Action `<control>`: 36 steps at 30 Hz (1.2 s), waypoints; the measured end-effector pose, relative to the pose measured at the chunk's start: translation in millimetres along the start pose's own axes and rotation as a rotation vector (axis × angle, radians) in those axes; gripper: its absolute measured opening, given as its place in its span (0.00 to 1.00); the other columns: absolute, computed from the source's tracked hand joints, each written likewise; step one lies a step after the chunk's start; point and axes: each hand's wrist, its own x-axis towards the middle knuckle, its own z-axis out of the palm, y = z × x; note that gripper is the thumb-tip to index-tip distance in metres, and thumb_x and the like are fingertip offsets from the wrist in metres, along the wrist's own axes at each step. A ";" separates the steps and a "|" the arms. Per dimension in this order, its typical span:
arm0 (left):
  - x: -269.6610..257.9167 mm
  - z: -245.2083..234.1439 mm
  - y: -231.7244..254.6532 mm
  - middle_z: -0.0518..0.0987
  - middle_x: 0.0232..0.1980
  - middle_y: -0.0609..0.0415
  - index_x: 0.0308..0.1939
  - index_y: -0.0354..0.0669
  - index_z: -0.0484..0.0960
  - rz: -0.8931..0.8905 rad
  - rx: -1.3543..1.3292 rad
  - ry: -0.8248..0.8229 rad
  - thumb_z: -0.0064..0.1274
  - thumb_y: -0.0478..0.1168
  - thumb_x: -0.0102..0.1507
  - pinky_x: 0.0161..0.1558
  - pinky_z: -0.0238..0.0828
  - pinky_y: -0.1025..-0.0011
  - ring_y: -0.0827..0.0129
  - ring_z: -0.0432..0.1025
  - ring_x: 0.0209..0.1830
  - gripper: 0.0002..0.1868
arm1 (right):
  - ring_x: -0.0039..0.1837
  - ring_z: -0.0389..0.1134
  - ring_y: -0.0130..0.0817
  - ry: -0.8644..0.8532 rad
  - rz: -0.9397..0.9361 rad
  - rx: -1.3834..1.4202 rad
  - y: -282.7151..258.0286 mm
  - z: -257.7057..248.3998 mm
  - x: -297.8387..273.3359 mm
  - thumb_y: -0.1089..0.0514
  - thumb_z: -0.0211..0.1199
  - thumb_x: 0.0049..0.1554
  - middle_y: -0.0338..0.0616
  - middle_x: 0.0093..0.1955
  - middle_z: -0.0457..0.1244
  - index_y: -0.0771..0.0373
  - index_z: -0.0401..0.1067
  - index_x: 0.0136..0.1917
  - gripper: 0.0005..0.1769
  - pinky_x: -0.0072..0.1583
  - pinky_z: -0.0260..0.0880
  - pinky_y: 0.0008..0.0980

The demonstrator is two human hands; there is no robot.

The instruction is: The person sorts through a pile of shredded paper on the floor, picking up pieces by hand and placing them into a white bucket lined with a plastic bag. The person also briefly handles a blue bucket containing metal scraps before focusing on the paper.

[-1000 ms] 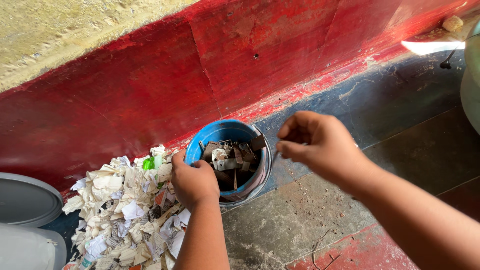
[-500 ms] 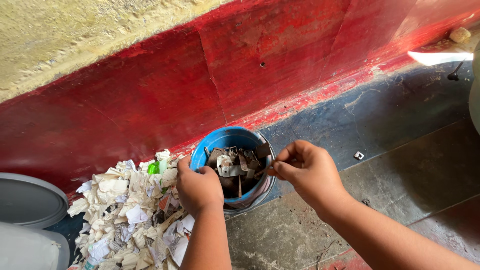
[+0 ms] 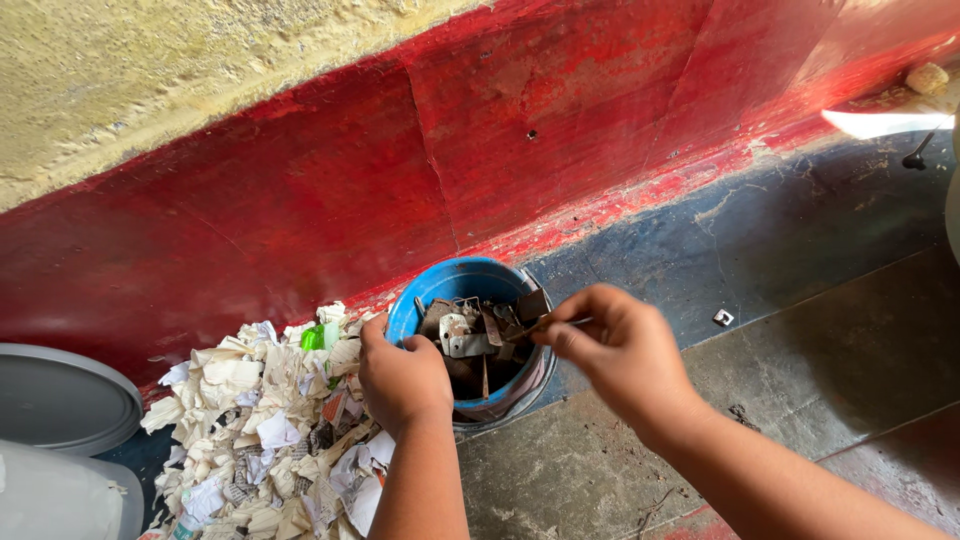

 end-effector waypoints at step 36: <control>3.3 44.2 -68.5 0.80 0.49 0.43 0.52 0.36 0.73 0.021 -0.741 0.227 0.45 0.44 0.70 0.54 0.72 0.60 0.54 0.76 0.47 0.14 | 0.43 0.73 0.39 0.164 0.149 -0.201 -31.5 -156.0 -67.6 0.68 0.62 0.54 0.53 0.40 0.72 0.73 0.75 0.48 0.08 0.49 0.73 0.36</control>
